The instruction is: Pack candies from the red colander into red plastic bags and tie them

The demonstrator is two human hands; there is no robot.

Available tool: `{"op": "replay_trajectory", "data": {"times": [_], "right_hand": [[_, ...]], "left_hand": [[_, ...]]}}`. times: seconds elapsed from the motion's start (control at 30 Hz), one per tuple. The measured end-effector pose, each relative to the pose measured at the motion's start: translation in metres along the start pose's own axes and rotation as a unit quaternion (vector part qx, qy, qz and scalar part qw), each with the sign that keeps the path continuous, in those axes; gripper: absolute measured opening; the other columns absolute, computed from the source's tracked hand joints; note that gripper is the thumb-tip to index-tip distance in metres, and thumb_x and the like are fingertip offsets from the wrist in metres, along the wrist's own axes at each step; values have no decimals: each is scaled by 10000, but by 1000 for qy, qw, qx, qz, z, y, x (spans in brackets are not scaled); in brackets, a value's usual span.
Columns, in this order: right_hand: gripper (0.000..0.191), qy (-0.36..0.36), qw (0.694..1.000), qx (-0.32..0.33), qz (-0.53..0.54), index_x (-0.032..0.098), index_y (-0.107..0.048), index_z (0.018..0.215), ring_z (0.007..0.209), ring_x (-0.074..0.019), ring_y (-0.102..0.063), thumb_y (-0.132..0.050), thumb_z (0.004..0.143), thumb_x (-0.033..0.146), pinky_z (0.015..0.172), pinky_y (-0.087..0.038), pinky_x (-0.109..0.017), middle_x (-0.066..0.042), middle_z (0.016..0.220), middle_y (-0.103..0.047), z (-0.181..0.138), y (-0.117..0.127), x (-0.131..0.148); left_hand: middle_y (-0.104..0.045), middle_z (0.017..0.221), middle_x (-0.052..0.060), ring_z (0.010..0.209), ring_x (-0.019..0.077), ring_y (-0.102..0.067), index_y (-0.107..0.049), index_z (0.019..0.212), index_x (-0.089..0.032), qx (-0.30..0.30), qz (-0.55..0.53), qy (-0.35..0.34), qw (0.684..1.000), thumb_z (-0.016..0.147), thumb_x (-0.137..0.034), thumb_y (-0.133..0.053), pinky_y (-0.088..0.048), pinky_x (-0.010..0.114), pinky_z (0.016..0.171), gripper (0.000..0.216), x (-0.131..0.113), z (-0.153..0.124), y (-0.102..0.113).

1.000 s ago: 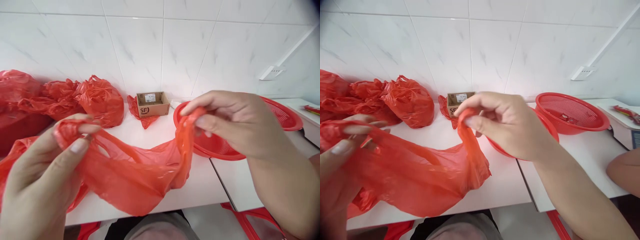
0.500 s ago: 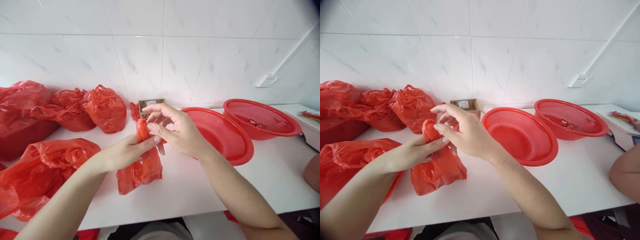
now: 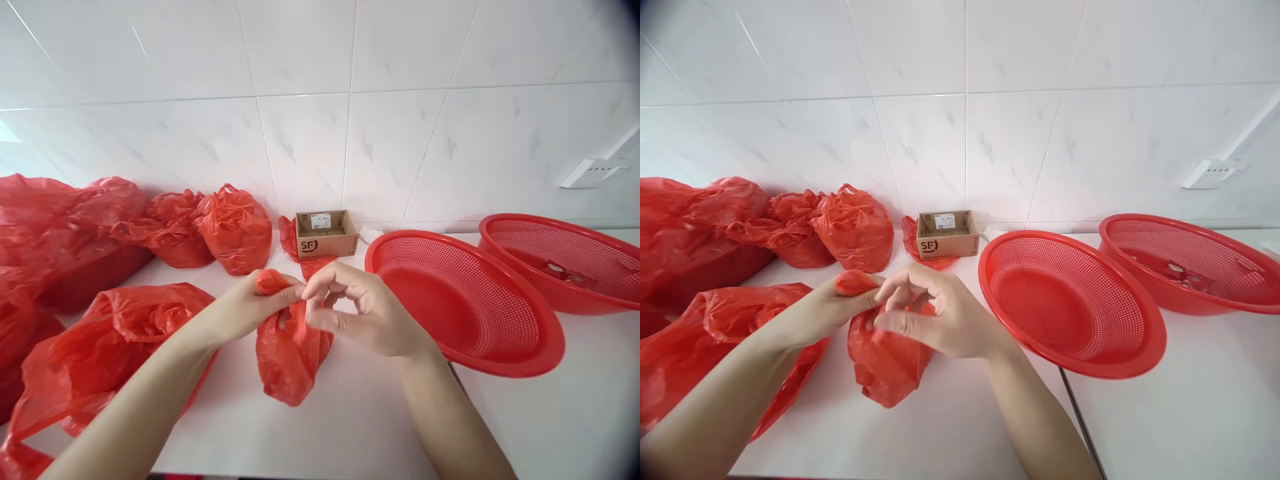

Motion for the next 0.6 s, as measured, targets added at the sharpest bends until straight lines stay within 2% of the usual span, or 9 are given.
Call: {"op": "replay_trajectory", "data": {"times": [0.1,0.13,0.2,0.3,0.4,0.47,0.5,0.53,0.6], "right_hand": [[166,-14,998,-69,2,228,-608,1003,925,-141,-627,-530,952,365,810,-492,-286,-19,957,-650,8,10,-20],[202,-31,997,-65,9,235,-600,1055,939,-146,-627,-489,970,381,811,-497,-290,-23,975,-651,11,10,-29],[263,-68,997,-31,18,248,-581,1145,932,-148,-627,-435,989,401,812,-502,-299,-24,990,-651,16,4,-45],[300,-91,995,-5,27,265,-571,1213,912,-140,-618,-396,1003,390,817,-501,-298,-19,1022,-647,19,-3,-58],[312,-93,994,11,60,291,-534,1281,904,-131,-623,-435,992,351,813,-505,-287,-10,1047,-649,18,-3,-58],[262,-93,993,34,68,267,-589,1201,901,-130,-620,-471,977,333,813,-503,-284,-9,1019,-652,17,-2,-55],[223,-91,993,42,69,244,-624,1122,896,-131,-616,-488,969,333,813,-500,-285,-9,988,-652,16,-1,-52],[198,-87,993,46,72,224,-645,1038,880,-132,-614,-504,962,341,809,-499,-286,-8,944,-649,15,0,-49],[221,-75,993,26,85,202,-639,882,838,-132,-616,-522,951,376,797,-502,-292,1,852,-635,14,3,-42]], "left_hand": [[-715,881,1,823,166,-640,-736,861,-247,9,83,-14,996,856,-250,-575,-508,268,750,160,1,-2,-3],[-710,866,-5,793,156,-635,-731,857,-253,8,90,-16,996,839,-196,-552,-502,262,732,189,3,-2,-4],[-649,721,-25,633,122,-572,-681,761,-236,-18,101,-16,995,761,-93,-500,-457,232,599,230,8,0,-4],[-534,597,-54,520,97,-462,-562,690,-217,-129,174,-63,974,641,-6,-429,-355,214,494,254,10,3,4],[-616,805,-18,685,117,-573,-530,745,-211,-248,250,-185,917,667,19,-442,-427,224,591,259,-2,-2,6],[-630,1005,24,871,147,-622,-550,800,-209,-287,273,-243,885,732,2,-493,-480,248,709,229,-10,-8,4],[-625,1065,36,950,161,-625,-573,842,-210,-290,279,-254,879,766,-14,-515,-492,261,771,218,-12,-10,2],[-628,1084,39,988,165,-627,-600,894,-216,-286,283,-257,878,801,-34,-529,-498,267,810,216,-13,-12,0],[-658,1063,22,938,141,-651,-634,1053,-250,-265,288,-242,888,871,-86,-531,-512,240,800,266,-12,-16,-4]]}}
Point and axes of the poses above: each hand's wrist, its own z-axis towards the middle knuckle, its own y-axis out of the back of the hand, x = y × z, the point moved 6 cm from there along z, towards the middle knuckle
